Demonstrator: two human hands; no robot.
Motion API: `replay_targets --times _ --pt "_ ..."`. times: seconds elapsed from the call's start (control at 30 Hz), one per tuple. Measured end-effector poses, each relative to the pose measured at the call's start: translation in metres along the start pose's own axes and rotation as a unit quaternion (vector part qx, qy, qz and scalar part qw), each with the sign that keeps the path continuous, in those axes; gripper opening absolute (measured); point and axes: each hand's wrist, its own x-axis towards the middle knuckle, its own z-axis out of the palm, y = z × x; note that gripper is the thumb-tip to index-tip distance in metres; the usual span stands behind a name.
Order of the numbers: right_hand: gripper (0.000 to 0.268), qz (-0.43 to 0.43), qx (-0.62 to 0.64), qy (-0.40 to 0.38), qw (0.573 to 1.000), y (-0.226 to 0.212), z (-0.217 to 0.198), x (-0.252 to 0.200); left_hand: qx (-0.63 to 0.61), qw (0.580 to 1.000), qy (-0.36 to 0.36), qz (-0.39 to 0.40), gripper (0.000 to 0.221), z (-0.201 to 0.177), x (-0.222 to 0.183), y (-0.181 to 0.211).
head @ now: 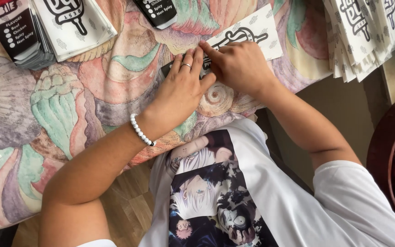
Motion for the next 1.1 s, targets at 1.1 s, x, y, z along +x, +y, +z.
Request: replay_targets --times 1.1 --pt "0.015 0.017 0.003 0.124 0.992 0.043 -0.022 -0.107 -0.294 0.932 0.212 -0.034 0.048 0.039 -0.030 -0.010"
